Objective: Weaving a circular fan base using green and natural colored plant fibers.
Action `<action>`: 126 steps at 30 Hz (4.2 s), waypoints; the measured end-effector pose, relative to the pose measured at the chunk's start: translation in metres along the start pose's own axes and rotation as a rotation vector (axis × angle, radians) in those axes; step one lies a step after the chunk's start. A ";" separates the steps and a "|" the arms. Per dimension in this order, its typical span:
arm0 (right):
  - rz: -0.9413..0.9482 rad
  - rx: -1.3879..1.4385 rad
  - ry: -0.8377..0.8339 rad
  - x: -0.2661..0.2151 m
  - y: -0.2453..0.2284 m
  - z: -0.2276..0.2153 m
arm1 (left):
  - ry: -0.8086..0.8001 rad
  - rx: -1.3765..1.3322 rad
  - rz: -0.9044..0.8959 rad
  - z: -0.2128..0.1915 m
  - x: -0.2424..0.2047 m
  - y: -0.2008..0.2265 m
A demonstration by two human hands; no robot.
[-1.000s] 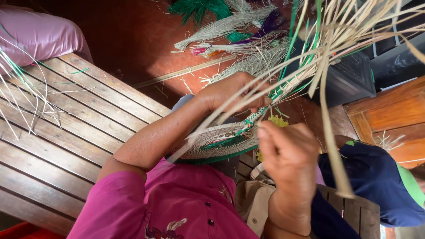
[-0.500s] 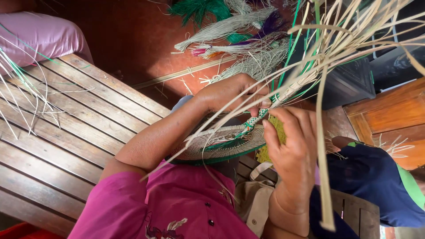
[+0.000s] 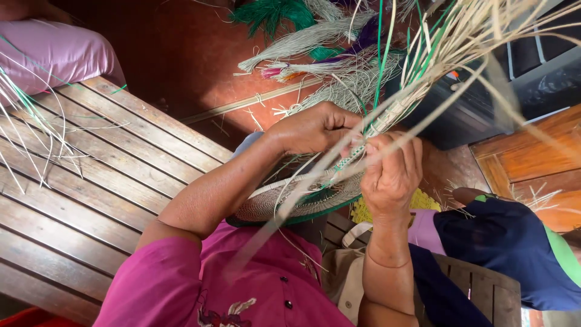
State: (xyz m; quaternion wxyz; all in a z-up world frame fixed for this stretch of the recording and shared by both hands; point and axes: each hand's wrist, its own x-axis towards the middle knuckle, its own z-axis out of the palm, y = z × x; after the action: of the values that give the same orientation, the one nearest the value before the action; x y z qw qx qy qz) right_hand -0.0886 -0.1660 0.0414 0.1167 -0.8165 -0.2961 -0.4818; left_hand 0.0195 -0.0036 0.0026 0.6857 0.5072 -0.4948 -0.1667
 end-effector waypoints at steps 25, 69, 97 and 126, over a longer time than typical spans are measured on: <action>0.179 0.095 -0.282 -0.048 -0.086 0.037 | 0.149 0.175 0.021 -0.010 -0.004 0.020; 0.134 0.375 -0.477 0.020 0.019 -0.032 | -0.014 0.070 -0.105 -0.007 -0.041 0.051; 0.020 0.335 0.009 0.009 -0.008 0.004 | 0.124 0.202 0.254 -0.018 -0.030 0.035; -0.054 0.210 0.194 -0.006 -0.009 0.019 | 0.159 0.352 0.128 -0.021 -0.030 0.032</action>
State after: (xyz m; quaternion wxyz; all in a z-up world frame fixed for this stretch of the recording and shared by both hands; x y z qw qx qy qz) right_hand -0.0829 -0.1520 0.0257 0.2168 -0.7409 -0.3541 -0.5278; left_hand 0.0145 0.0432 0.0146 0.6324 0.5983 -0.4920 0.0070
